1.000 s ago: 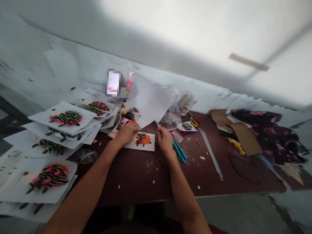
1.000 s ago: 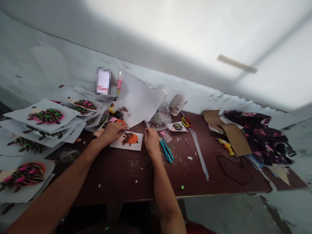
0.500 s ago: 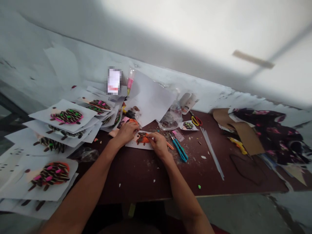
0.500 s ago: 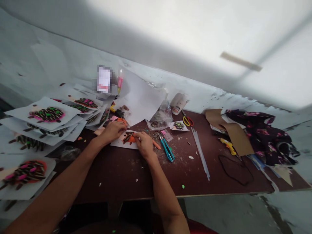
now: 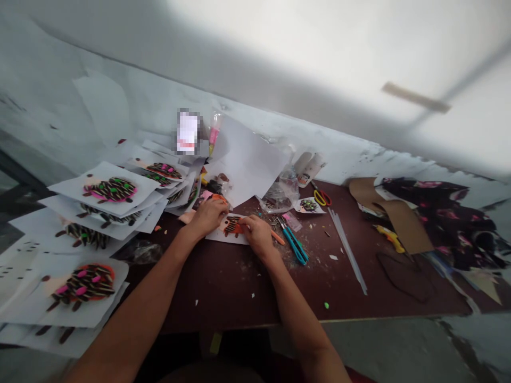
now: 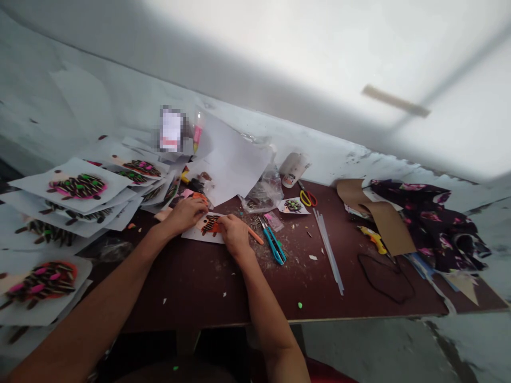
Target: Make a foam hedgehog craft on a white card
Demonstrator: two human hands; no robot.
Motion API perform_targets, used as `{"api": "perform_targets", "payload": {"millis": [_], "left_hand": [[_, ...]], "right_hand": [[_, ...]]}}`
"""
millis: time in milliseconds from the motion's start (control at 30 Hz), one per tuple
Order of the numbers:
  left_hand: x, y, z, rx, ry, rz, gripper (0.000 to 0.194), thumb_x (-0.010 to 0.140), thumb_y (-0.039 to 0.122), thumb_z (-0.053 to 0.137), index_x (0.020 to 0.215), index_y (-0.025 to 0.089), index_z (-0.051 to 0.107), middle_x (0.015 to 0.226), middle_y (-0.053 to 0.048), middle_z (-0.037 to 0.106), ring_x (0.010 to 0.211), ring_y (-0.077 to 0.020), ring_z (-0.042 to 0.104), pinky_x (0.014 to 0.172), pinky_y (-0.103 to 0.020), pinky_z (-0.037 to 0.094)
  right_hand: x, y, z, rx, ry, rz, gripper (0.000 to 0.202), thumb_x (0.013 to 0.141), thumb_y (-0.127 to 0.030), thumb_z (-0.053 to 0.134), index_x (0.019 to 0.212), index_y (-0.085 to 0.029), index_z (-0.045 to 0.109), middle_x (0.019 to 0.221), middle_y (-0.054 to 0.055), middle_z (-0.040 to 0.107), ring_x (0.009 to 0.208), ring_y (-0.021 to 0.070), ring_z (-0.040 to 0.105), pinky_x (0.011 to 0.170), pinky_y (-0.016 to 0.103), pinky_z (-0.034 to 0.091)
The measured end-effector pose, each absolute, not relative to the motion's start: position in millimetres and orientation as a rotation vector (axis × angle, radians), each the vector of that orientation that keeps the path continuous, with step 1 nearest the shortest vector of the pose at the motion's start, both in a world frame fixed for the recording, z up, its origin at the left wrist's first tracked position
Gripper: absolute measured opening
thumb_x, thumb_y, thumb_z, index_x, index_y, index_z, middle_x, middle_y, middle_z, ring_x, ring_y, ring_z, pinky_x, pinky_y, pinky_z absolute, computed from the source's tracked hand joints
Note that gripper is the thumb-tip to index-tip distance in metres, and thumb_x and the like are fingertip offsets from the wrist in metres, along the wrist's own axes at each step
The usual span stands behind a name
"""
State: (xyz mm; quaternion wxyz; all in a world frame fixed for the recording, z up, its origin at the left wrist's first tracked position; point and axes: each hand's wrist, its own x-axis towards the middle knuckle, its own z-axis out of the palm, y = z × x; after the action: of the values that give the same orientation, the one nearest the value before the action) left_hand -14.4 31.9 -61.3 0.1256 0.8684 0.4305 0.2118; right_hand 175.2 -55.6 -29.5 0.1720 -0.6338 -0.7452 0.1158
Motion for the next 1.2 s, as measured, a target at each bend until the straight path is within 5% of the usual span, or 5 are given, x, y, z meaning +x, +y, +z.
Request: {"api": "perform_targets", "payload": {"millis": [1200], "left_hand": [[-15.2,34.3,-66.4,2.527,1.204,0.648,0.022,0.087,0.015,0.054,0.084,0.021,0.075,0.099,-0.009,0.074,0.097,-0.0255,0.061,0.087,-0.039,0.048]], "right_hand": [[172.8,-55.4,-29.3,-1.780,-2.168,0.206,0.018,0.098,-0.020,0.058,0.100,-0.024,0.076,0.099,0.003,0.067,0.089,0.0151,0.062,0.074,0.022,0.040]]}}
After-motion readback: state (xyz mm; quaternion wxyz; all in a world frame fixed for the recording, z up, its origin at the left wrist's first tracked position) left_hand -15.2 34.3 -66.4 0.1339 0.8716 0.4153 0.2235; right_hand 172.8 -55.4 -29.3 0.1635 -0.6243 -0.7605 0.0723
